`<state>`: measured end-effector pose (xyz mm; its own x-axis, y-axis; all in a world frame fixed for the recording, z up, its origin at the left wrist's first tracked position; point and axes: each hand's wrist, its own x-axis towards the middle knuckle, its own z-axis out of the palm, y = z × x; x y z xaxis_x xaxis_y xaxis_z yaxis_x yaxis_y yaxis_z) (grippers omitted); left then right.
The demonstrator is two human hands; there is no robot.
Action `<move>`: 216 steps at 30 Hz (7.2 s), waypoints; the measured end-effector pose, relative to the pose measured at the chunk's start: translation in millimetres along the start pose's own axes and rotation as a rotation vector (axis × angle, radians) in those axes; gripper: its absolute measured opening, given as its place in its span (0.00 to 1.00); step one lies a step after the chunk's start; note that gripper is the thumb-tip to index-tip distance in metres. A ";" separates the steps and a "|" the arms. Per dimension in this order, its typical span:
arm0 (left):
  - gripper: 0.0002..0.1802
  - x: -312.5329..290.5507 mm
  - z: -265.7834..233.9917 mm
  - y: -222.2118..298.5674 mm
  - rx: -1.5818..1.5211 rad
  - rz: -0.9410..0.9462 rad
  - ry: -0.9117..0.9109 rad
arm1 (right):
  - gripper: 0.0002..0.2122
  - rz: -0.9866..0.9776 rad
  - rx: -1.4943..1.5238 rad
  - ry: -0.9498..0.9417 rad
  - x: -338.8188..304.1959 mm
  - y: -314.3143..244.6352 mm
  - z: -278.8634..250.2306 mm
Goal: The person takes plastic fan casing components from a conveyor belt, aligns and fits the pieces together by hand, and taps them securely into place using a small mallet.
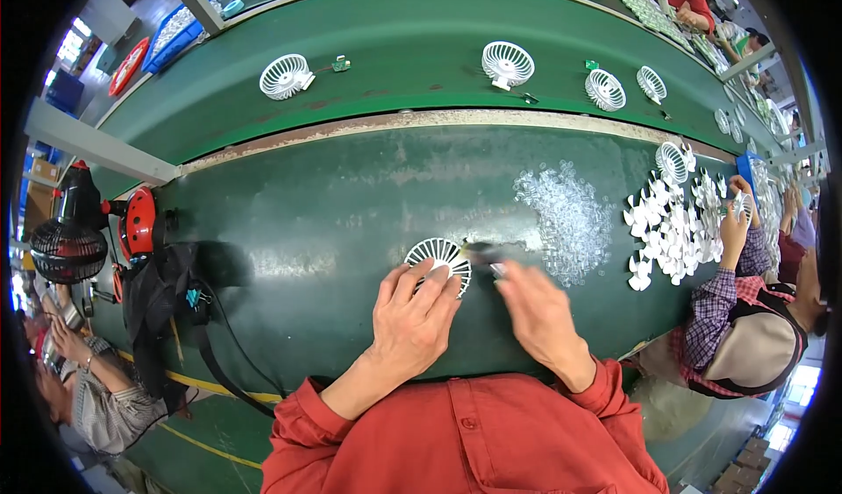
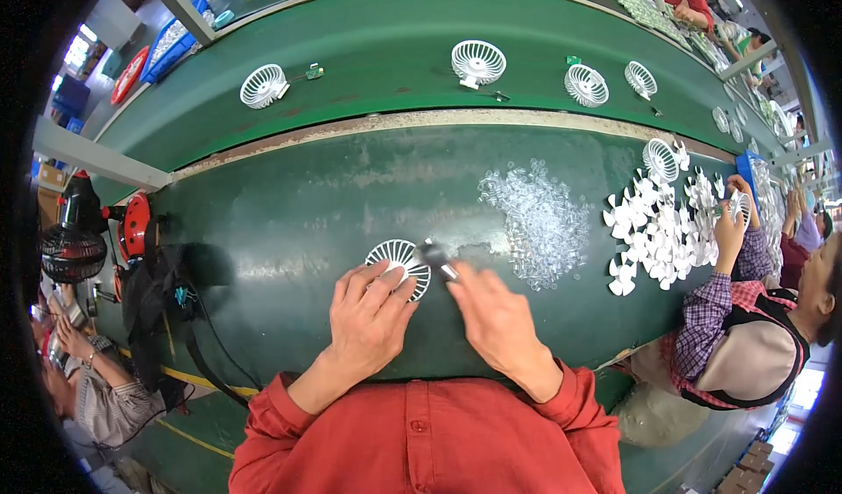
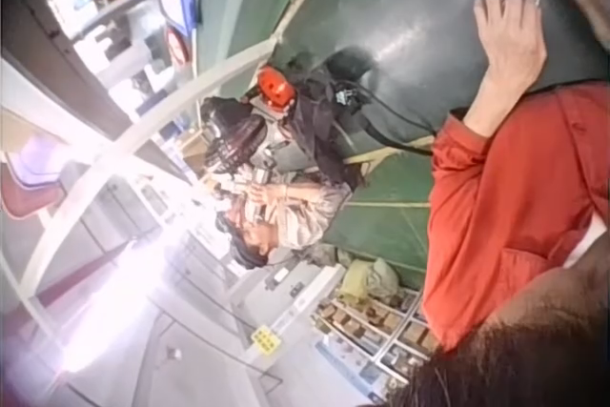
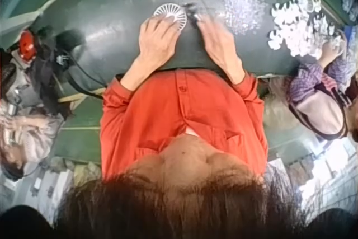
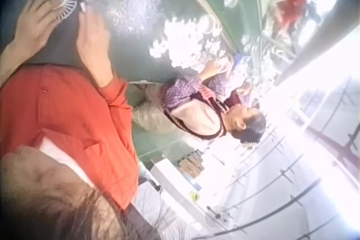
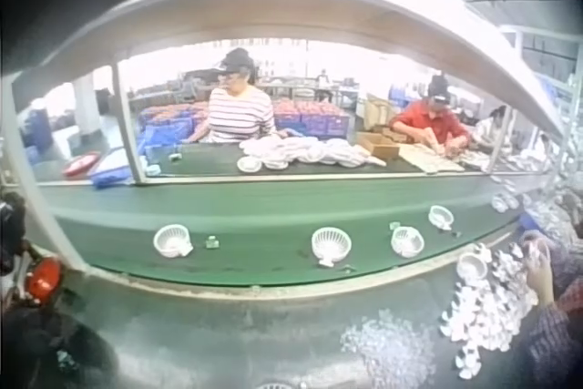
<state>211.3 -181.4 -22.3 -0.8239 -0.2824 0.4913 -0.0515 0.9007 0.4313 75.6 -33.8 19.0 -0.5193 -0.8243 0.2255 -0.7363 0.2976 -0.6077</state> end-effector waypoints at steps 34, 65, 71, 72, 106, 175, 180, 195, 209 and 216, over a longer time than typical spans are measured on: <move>0.44 2.8 -18.9 -13.4 -0.168 -0.214 -0.148 | 0.04 0.828 1.177 -0.187 45.2 26.4 -8.7; 0.44 7.6 -15.9 -13.2 -0.520 -0.208 -0.116 | 0.09 0.787 1.565 -0.273 29.9 31.8 28.6; 0.44 6.3 -16.1 -14.7 -0.454 -0.170 -0.079 | 0.09 0.832 1.562 -0.267 30.8 28.8 29.1; 0.44 6.1 -16.0 -14.9 -0.459 -0.169 -0.079 | 0.09 0.829 1.566 -0.269 30.9 28.6 29.4; 0.45 7.2 -11.2 -19.8 -0.483 -0.173 -0.065 | 0.10 0.694 1.524 -0.286 27.3 25.0 25.4; 0.16 7.9 -57.3 -46.6 -0.262 0.023 0.020 | 0.16 0.597 0.994 -0.223 60.7 -17.5 4.9; 0.16 -0.8 -45.9 -32.5 -0.252 0.046 0.006 | 0.15 0.658 0.886 -0.193 58.6 -19.5 5.7; 0.18 6.0 -28.6 -15.8 -1.759 -0.970 -0.034 | 0.15 0.532 0.701 -0.051 34.7 -21.0 12.1; 0.21 5.6 -22.5 -9.8 -1.642 -0.968 0.024 | 0.07 0.520 0.877 -0.296 10.6 -32.2 17.9; 0.23 1.9 -17.9 -12.7 -1.786 -0.886 0.057 | 0.10 0.317 0.413 -0.362 14.3 -37.3 12.8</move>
<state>220.5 -199.3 -13.3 -0.8730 -0.4240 -0.2412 0.1878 -0.7485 0.6360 101.3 -62.9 35.1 -0.4523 -0.8586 -0.2414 -0.3049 0.4033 -0.8628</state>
